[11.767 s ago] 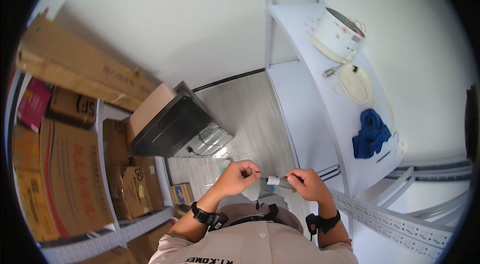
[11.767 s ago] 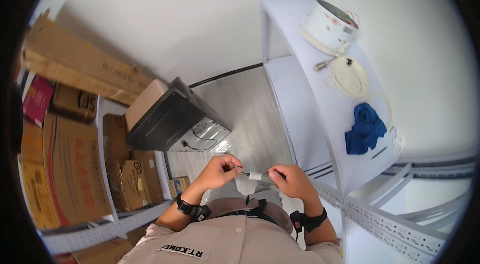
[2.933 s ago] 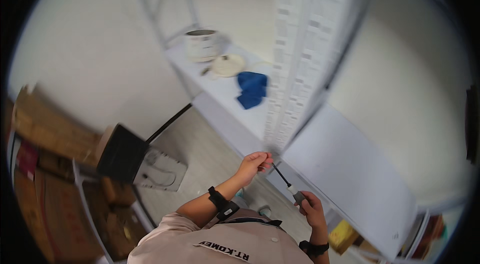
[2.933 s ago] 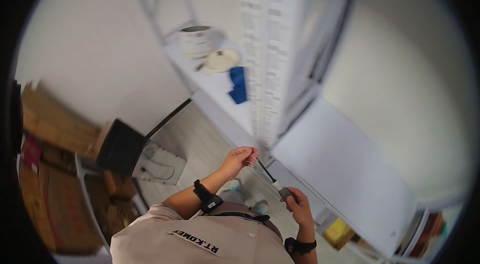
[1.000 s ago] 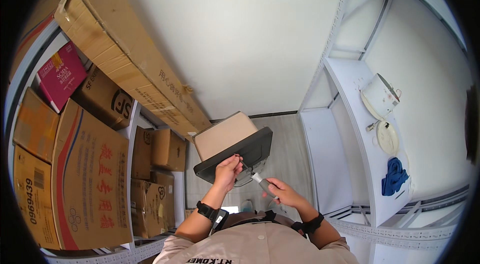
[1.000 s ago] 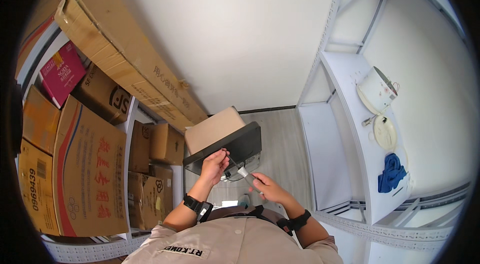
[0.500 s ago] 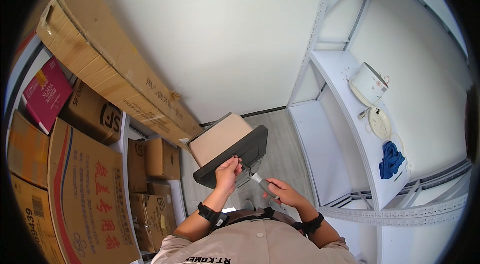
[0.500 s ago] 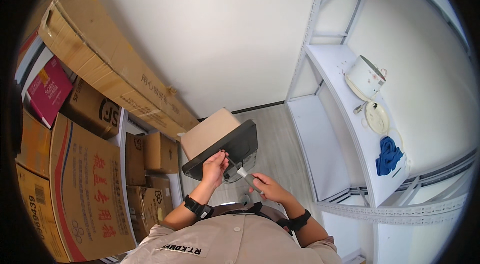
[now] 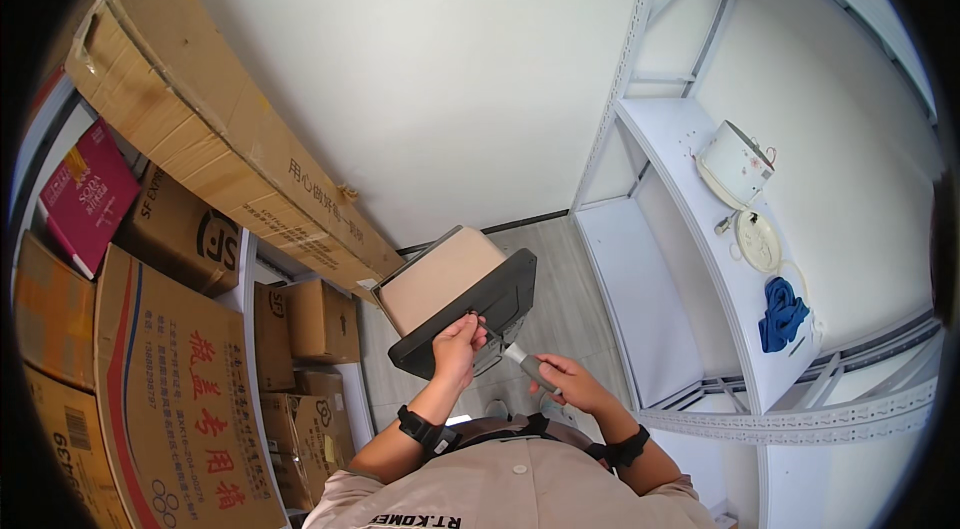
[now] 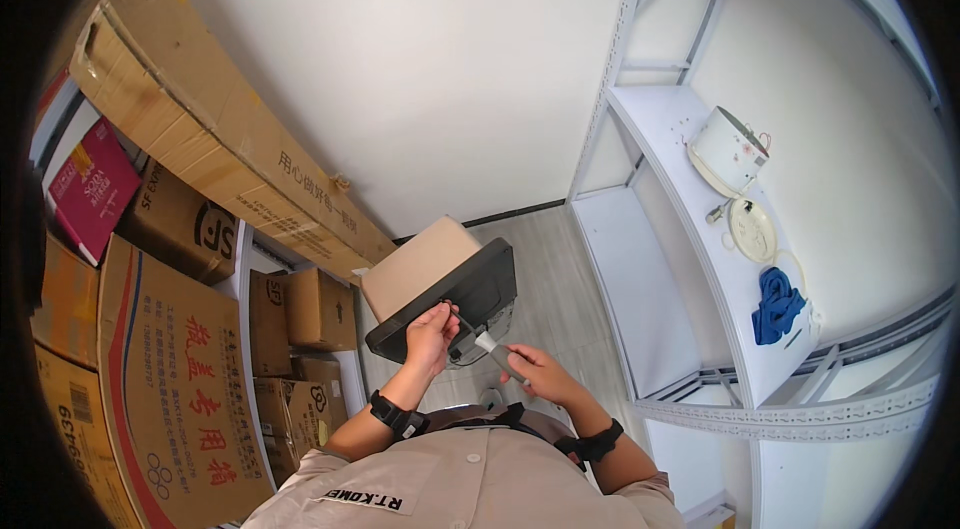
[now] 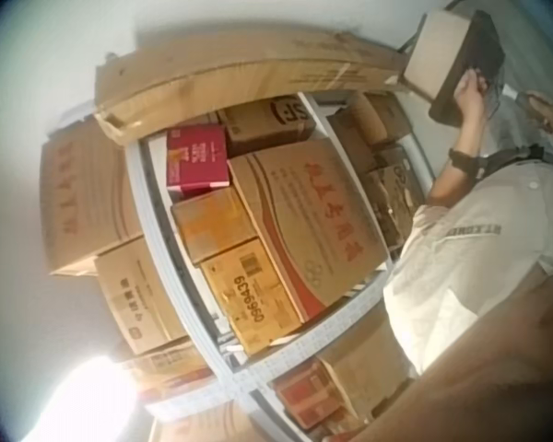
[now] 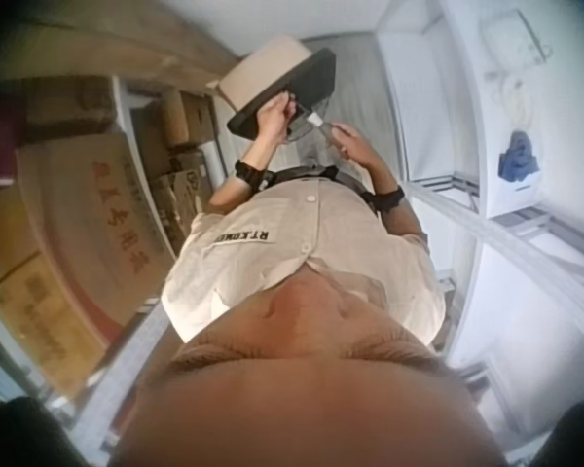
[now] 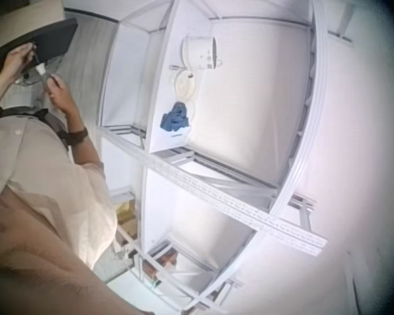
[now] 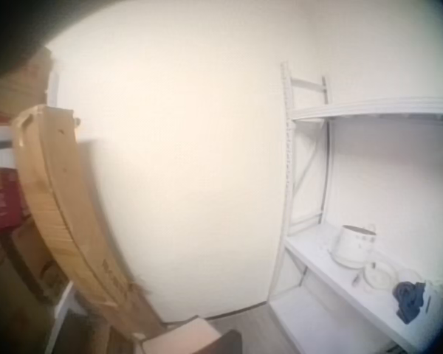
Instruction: The person uses a screwdriver to tighten screws on a small beige and black electronic device. They repeatedly reposition the device and adjust the screws, then place the device on a white shelf.
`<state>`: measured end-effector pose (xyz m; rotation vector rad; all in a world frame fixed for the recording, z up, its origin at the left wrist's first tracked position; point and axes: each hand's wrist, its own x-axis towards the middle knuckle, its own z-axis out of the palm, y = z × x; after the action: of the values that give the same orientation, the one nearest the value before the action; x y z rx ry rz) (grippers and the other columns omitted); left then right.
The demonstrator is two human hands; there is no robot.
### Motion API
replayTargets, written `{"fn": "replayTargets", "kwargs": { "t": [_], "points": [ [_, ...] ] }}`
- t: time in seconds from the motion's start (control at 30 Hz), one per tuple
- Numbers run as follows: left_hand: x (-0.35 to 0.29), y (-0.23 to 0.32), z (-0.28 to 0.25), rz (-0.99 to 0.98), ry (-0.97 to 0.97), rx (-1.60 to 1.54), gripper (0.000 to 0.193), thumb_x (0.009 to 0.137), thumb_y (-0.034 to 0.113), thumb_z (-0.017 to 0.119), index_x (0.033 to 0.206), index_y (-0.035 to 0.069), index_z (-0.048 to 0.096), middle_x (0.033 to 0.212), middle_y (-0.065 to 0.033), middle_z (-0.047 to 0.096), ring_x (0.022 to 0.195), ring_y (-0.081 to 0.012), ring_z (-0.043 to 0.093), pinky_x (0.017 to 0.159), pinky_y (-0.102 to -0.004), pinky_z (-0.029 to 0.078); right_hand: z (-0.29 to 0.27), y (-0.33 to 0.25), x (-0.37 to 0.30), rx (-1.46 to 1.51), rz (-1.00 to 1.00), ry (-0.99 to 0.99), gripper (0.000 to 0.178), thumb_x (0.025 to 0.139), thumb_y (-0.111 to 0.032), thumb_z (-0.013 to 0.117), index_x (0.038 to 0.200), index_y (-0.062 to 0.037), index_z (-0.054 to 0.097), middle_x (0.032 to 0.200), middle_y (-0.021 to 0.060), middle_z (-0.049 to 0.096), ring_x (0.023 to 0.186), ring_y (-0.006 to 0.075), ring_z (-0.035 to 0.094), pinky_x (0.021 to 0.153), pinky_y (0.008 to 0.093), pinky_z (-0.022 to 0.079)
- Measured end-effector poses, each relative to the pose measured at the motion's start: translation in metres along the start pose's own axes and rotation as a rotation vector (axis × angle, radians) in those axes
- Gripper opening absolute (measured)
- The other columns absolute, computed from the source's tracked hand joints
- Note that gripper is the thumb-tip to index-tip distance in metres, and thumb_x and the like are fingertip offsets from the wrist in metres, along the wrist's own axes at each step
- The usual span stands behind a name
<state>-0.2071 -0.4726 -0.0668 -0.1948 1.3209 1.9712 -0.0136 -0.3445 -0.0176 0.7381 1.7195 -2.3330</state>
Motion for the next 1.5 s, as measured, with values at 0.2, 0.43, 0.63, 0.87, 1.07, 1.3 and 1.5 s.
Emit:
{"fn": "replayTargets", "kwargs": {
  "t": [0.2,0.43,0.63,0.87,1.07,1.3,1.5],
  "points": [
    [-0.002,0.002,0.001,-0.013,-0.013,0.002,0.014,0.094,0.016,0.06,0.099,0.004,0.065,0.089,-0.0021,0.066,0.068,-0.0054,0.058,0.06,-0.0181,0.049,0.003,0.003,0.0,0.025,-0.006,0.008,0.041,0.099,-0.029,0.046,0.132,-0.0041,0.048,0.087,0.0022,0.063,0.052,0.0056,0.04,0.047,0.0206,0.035],
    [-0.002,0.001,-0.002,-0.047,-0.039,0.061,0.017,0.088,0.017,0.068,0.097,0.003,0.064,0.083,-0.0008,0.064,0.067,-0.0062,0.059,0.058,-0.0182,0.049,0.005,0.007,0.004,-0.13,-0.187,0.085,0.042,0.089,-0.023,0.065,0.126,-0.0047,0.055,0.097,0.0031,0.063,0.077,0.0094,0.055,0.069,0.0253,0.046],
    [-0.011,0.006,0.009,-0.084,0.009,0.134,0.023,0.085,0.019,0.073,0.098,0.003,0.062,0.079,-0.0003,0.063,0.068,-0.0089,0.062,0.055,-0.0201,0.05,0.007,0.005,0.0,-0.335,-0.368,0.202,0.049,0.08,-0.021,0.074,0.124,-0.0066,0.056,0.102,0.0034,0.062,0.089,0.0131,0.056,0.078,0.0288,0.046],
    [-0.004,-0.005,0.001,-0.063,-0.091,0.061,0.012,0.091,0.013,0.064,0.098,0.003,0.062,0.088,-0.0054,0.068,0.072,-0.0115,0.065,0.057,-0.0208,0.052,0.0,0.021,0.001,-0.173,-0.271,0.081,0.054,0.084,-0.019,0.071,0.132,-0.0086,0.048,0.094,0.0045,0.059,0.073,0.0107,0.051,0.064,0.0258,0.043],
    [-0.009,-0.004,0.001,-0.044,-0.166,-0.006,0.013,0.095,0.008,0.055,0.107,0.004,0.058,0.098,-0.0068,0.068,0.082,-0.0142,0.067,0.063,-0.0208,0.055,-0.002,0.025,-0.003,0.345,-0.034,-0.106,0.043,0.095,-0.025,0.056,0.133,-0.0074,0.046,0.088,0.008,0.061,0.056,0.009,0.04,0.051,0.0227,0.034],
    [-0.013,-0.003,0.001,-0.072,-0.178,-0.045,0.017,0.097,0.009,0.052,0.113,0.006,0.055,0.103,-0.0067,0.067,0.089,-0.0156,0.068,0.065,-0.0204,0.055,-0.005,0.03,-0.002,0.34,-0.083,-0.011,0.039,0.099,-0.025,0.047,0.133,-0.0062,0.047,0.091,0.0112,0.063,0.058,0.0109,0.042,0.053,0.023,0.034],
    [-0.013,-0.007,0.001,-0.06,-0.177,-0.04,0.024,0.096,0.007,0.052,0.121,0.007,0.05,0.106,-0.0092,0.066,0.091,-0.0177,0.068,0.058,-0.0186,0.051,-0.004,0.033,-0.007,0.259,-0.148,0.029,0.037,0.098,-0.024,0.05,0.13,-0.0066,0.05,0.09,0.0075,0.062,0.061,0.0086,0.045,0.053,0.0214,0.036]
  ]
}}
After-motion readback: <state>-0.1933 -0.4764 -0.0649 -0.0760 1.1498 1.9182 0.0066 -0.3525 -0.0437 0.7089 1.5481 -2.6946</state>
